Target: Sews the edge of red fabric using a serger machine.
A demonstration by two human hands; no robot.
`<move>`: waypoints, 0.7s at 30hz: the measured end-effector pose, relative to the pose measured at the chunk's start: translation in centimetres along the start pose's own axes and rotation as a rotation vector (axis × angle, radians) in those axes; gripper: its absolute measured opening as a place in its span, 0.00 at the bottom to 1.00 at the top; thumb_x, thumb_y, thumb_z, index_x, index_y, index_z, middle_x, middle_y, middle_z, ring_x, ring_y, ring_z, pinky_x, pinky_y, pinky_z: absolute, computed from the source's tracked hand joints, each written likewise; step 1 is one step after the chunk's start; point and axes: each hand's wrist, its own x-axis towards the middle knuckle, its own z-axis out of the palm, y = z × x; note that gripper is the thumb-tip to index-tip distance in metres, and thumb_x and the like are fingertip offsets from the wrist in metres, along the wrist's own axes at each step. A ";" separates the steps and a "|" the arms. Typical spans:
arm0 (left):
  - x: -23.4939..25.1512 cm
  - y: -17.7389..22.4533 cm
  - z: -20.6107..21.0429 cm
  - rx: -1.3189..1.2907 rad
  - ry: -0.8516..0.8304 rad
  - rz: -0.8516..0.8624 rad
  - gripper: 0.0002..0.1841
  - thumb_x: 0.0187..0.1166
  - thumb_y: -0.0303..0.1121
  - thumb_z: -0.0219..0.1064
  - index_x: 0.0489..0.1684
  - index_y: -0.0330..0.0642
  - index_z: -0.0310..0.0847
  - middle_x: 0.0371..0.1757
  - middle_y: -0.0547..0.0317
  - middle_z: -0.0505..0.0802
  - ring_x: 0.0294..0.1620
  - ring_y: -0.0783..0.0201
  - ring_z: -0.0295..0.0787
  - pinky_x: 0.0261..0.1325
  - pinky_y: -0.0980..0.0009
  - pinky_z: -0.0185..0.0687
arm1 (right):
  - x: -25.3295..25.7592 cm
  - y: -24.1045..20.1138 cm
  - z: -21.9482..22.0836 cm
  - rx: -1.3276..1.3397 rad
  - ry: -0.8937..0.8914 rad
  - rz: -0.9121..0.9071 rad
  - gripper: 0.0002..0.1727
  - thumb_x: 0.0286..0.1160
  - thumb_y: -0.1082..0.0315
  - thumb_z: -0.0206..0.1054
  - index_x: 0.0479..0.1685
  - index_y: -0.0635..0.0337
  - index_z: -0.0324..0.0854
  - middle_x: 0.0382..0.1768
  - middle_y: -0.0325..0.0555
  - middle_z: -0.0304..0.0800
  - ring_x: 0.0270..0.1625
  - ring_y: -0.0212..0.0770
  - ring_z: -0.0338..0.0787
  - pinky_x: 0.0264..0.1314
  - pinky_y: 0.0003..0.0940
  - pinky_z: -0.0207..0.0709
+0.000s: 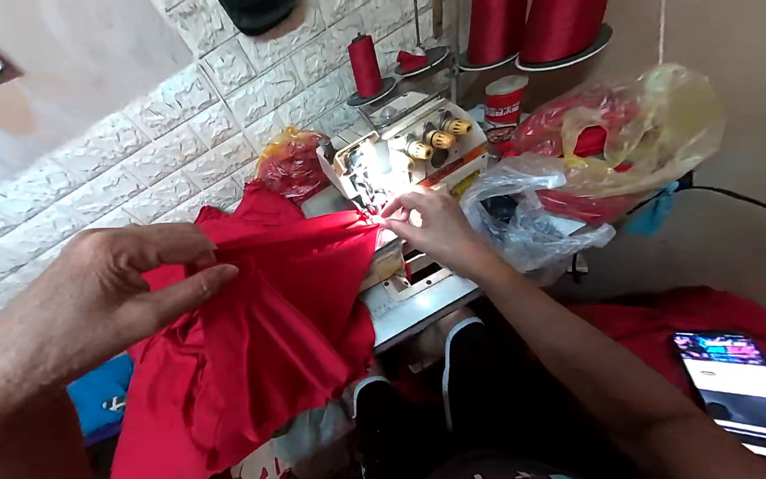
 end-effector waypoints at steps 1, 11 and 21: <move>-0.4 -0.6 0.1 -0.033 0.004 -0.006 0.11 0.78 0.49 0.69 0.32 0.58 0.89 0.37 0.79 0.92 0.40 0.82 0.89 0.43 0.79 0.85 | 0.2 0.1 0.5 -0.011 -0.005 -0.027 0.09 0.75 0.63 0.74 0.46 0.56 0.92 0.37 0.48 0.91 0.41 0.49 0.90 0.47 0.55 0.81; -1.4 -2.7 0.1 -0.172 0.017 -0.065 0.08 0.79 0.46 0.69 0.31 0.59 0.89 0.35 0.79 0.92 0.36 0.81 0.87 0.39 0.80 0.83 | 2.3 1.2 4.1 -0.097 0.007 -0.289 0.09 0.74 0.62 0.73 0.39 0.58 0.89 0.34 0.48 0.90 0.29 0.48 0.88 0.29 0.49 0.78; -1.6 -4.3 0.2 -0.257 0.030 -0.102 0.08 0.77 0.46 0.70 0.34 0.58 0.92 0.35 0.78 0.94 0.37 0.80 0.89 0.41 0.80 0.85 | 2.4 2.8 3.4 -0.007 -0.038 -0.336 0.11 0.79 0.59 0.69 0.43 0.55 0.93 0.37 0.42 0.96 0.34 0.40 0.92 0.38 0.45 0.83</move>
